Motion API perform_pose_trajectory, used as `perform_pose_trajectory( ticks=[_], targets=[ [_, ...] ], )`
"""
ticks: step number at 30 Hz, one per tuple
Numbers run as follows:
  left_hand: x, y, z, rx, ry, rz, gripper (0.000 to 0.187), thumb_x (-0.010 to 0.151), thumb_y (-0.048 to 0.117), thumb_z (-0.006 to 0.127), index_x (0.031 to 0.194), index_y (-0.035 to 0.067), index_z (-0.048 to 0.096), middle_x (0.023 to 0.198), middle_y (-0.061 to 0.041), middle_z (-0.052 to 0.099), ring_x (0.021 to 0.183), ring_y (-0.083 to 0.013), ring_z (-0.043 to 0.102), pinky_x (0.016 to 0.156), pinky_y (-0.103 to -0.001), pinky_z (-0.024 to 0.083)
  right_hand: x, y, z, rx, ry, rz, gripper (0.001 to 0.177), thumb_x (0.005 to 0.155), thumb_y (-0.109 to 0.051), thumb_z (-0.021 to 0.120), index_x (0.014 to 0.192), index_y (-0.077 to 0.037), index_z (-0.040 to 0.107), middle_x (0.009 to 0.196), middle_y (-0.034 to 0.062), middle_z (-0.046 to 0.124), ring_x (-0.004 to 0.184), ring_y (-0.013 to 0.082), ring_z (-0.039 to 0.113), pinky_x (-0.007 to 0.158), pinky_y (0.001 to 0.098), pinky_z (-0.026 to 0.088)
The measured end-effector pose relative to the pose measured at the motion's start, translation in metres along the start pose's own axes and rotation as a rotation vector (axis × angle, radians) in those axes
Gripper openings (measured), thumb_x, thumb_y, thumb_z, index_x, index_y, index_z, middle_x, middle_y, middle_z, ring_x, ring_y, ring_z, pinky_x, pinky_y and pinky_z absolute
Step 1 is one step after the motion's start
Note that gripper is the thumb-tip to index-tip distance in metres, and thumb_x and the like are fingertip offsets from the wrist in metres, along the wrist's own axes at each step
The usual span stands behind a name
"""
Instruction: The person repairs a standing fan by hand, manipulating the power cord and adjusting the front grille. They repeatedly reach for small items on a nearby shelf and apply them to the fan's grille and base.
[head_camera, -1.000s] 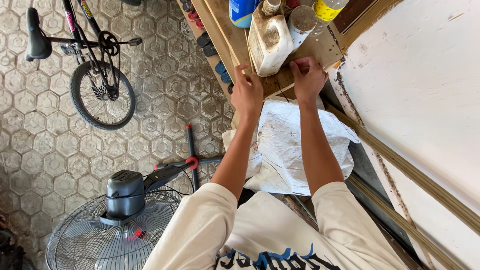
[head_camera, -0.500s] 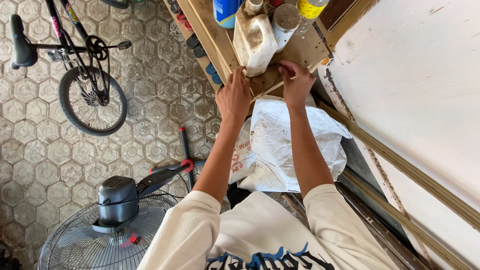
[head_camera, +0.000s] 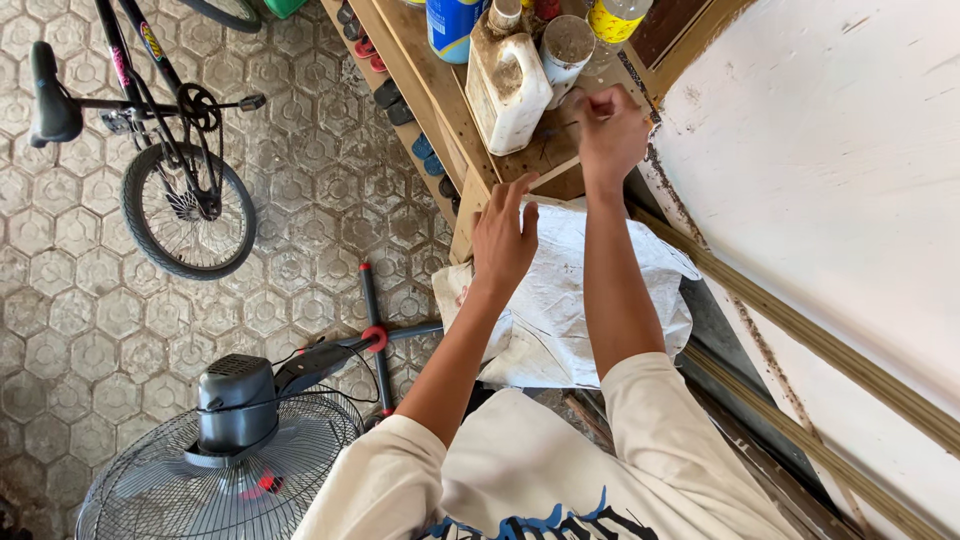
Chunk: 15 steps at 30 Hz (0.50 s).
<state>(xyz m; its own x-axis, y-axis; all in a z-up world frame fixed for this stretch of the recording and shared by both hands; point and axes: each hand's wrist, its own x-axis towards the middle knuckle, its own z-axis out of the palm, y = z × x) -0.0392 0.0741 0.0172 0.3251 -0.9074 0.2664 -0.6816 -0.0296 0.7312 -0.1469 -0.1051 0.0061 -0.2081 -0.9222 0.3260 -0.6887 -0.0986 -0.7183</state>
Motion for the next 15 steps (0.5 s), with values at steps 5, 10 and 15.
perform_pose_trajectory(
  ticks=[5, 10, 15],
  targets=[
    [-0.005, 0.005, -0.007, -0.075, -0.054, 0.012, 0.038, 0.101, 0.017, 0.061, 0.138, 0.020, 0.055, 0.117, -0.003, 0.067, 0.091, -0.0200, 0.069, 0.084, -0.039, 0.042, -0.008, 0.011, 0.010, -0.111, -0.109, -0.105, 0.007, 0.086, -0.025, 0.082, 0.091, -0.021, 0.080, 0.081, -0.0040, 0.078, 0.066, 0.0160, 0.071, 0.079, 0.0401, 0.048],
    [-0.021, 0.001, -0.014, -0.143, -0.102, -0.047, 0.035, 0.100, 0.013, 0.062, 0.134, 0.021, 0.058, 0.114, 0.000, 0.067, 0.085, -0.0153, 0.071, 0.083, -0.038, 0.041, -0.023, 0.031, 0.019, -0.299, -0.143, -0.468, 0.022, 0.088, -0.012, 0.078, 0.110, -0.016, 0.078, 0.110, 0.0015, 0.075, 0.100, 0.0264, 0.064, 0.095, 0.0480, 0.040],
    [-0.030, -0.002, -0.016, -0.201, -0.078, -0.031, 0.035, 0.100, 0.009, 0.061, 0.133, 0.021, 0.060, 0.113, 0.000, 0.067, 0.085, -0.0139, 0.071, 0.086, -0.037, 0.042, -0.032, 0.038, 0.015, -0.412, -0.149, -0.293, 0.041, 0.091, -0.008, 0.071, 0.131, -0.012, 0.067, 0.126, 0.0056, 0.067, 0.112, 0.0278, 0.060, 0.096, 0.0494, 0.041]
  ],
)
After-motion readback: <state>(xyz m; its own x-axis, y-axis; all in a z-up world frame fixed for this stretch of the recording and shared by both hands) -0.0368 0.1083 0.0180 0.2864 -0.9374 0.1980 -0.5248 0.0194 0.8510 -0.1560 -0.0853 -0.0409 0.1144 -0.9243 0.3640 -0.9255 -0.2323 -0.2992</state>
